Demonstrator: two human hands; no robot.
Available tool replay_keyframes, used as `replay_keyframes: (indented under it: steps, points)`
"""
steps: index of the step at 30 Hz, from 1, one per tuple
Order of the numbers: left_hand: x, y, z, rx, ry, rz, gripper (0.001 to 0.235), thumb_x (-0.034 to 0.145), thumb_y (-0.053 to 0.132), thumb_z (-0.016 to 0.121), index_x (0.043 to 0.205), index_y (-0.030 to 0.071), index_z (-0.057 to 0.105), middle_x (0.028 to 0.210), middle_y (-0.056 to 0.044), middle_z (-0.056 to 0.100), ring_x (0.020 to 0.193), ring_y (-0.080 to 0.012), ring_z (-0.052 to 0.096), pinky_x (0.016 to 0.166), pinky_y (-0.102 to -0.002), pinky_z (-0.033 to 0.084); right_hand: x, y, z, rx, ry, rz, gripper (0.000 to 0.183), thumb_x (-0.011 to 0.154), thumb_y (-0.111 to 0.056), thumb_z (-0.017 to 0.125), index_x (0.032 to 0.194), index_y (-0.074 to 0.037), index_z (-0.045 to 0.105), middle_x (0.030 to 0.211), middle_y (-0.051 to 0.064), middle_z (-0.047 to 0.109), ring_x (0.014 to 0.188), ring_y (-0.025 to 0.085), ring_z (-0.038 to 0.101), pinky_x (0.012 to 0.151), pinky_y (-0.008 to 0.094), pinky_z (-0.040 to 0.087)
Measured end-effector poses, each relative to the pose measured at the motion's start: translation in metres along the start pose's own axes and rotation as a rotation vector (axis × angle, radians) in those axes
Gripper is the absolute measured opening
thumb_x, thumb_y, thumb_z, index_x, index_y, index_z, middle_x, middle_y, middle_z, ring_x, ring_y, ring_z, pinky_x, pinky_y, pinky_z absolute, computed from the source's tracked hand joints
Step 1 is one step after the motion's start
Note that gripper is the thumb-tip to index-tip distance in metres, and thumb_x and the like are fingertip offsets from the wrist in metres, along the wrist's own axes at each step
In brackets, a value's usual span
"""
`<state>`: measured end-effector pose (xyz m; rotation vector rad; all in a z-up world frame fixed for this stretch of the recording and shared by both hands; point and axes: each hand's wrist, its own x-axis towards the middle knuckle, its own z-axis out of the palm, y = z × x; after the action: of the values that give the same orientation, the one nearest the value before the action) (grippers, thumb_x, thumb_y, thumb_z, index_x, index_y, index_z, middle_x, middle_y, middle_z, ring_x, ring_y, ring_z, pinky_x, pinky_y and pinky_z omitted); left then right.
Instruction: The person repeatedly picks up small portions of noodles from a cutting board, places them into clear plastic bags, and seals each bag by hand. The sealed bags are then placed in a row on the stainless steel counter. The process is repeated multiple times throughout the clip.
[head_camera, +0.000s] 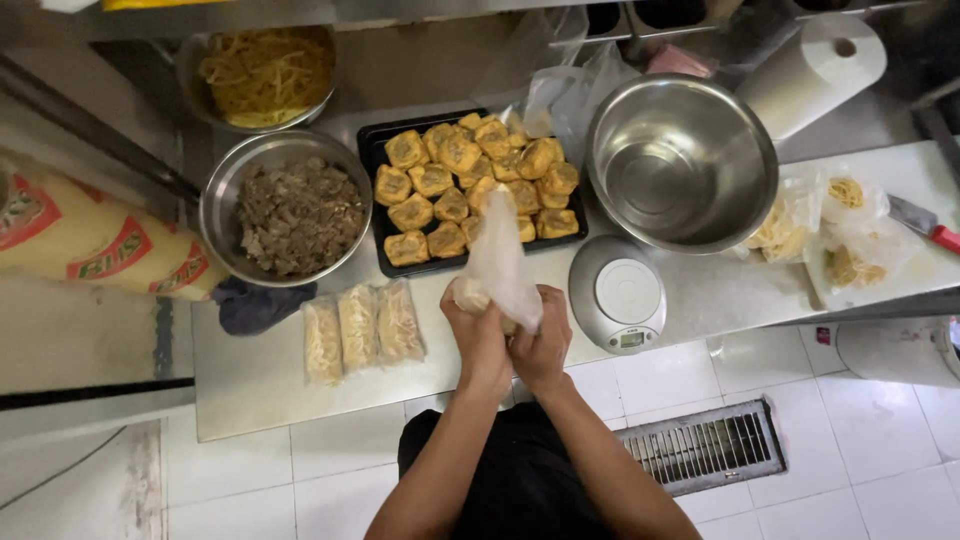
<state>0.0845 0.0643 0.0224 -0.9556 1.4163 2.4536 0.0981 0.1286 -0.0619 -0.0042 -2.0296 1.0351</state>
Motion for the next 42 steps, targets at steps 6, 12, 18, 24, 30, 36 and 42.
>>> replay_keyframes:
  steps: [6, 12, 18, 24, 30, 36, 42]
  points:
    - [0.027, -0.007, 0.006, -0.291, 0.126, 0.210, 0.060, 0.064, -0.004, 0.071, 0.119, 0.010, 0.049, 0.104, -0.014, 0.051, 0.094, -0.0247, 0.052, 0.081, -0.038, 0.048, -0.004, -0.002, 0.001, 0.393, -0.051, 0.325, 0.006, 0.091, 0.000, 0.053, 0.087, 0.001, 0.057, 0.084, 0.009, 0.060, 0.079, 0.018, 0.056, 0.075, 0.035, 0.048]
    - [0.046, -0.019, 0.000, -0.347, 0.038, 0.405, 0.044, 0.059, 0.003, 0.077, 0.096, 0.011, 0.054, 0.083, -0.005, 0.052, 0.075, -0.0172, 0.053, 0.064, -0.030, 0.046, 0.029, -0.051, 0.011, 0.752, 0.242, 1.088, 0.015, 0.088, -0.011, 0.065, 0.088, 0.002, 0.057, 0.086, 0.008, 0.050, 0.078, 0.017, 0.051, 0.075, 0.033, 0.049]
    - [0.049, -0.004, -0.011, -0.236, 0.044, 0.469, 0.031, 0.064, 0.008, 0.078, 0.085, 0.009, 0.056, 0.070, -0.004, 0.053, 0.062, -0.0132, 0.055, 0.056, -0.026, 0.045, 0.020, -0.030, -0.005, 0.509, 0.201, 0.868, 0.018, 0.089, -0.010, 0.064, 0.094, -0.010, 0.046, 0.093, 0.004, 0.046, 0.087, 0.015, 0.048, 0.078, 0.029, 0.042]
    - [0.043, 0.007, -0.013, -0.066, 0.079, 0.490, 0.027, 0.065, 0.009, 0.080, 0.079, 0.009, 0.057, 0.066, -0.002, 0.056, 0.061, -0.0096, 0.053, 0.058, -0.025, 0.043, 0.029, -0.067, -0.014, 0.251, -0.166, 0.031, 0.031, 0.090, -0.013, 0.059, 0.115, 0.002, 0.047, 0.116, 0.019, 0.051, 0.116, 0.038, 0.050, 0.102, 0.045, 0.037]
    - [0.031, -0.002, -0.012, -0.135, -0.197, 0.323, 0.017, 0.079, 0.013, 0.072, 0.085, 0.011, 0.056, 0.073, 0.003, 0.054, 0.068, -0.0074, 0.051, 0.064, -0.023, 0.041, 0.018, -0.045, -0.012, 0.192, -0.492, 0.012, 0.052, 0.097, -0.028, 0.044, 0.136, 0.006, 0.036, 0.130, 0.026, 0.049, 0.121, 0.042, 0.048, 0.101, 0.051, 0.039]
    - [0.024, -0.003, -0.011, -0.187, -0.395, 0.193, 0.015, 0.088, 0.020, 0.061, 0.098, 0.011, 0.054, 0.081, 0.005, 0.052, 0.075, -0.0051, 0.050, 0.073, -0.023, 0.042, 0.021, -0.039, -0.014, 0.194, -0.489, 0.251, 0.058, 0.086, -0.027, 0.061, 0.135, -0.001, 0.043, 0.119, 0.022, 0.058, 0.111, 0.037, 0.057, 0.092, 0.047, 0.045]
    - [0.028, 0.001, -0.014, -0.003, -0.543, 0.196, 0.045, 0.093, 0.038, 0.052, 0.128, 0.010, 0.044, 0.100, 0.002, 0.047, 0.094, -0.0090, 0.047, 0.088, -0.025, 0.038, 0.026, -0.016, -0.017, 0.223, -0.443, 0.533, 0.064, 0.072, -0.027, 0.079, 0.130, -0.012, 0.056, 0.104, 0.013, 0.068, 0.094, 0.024, 0.065, 0.080, 0.039, 0.052]
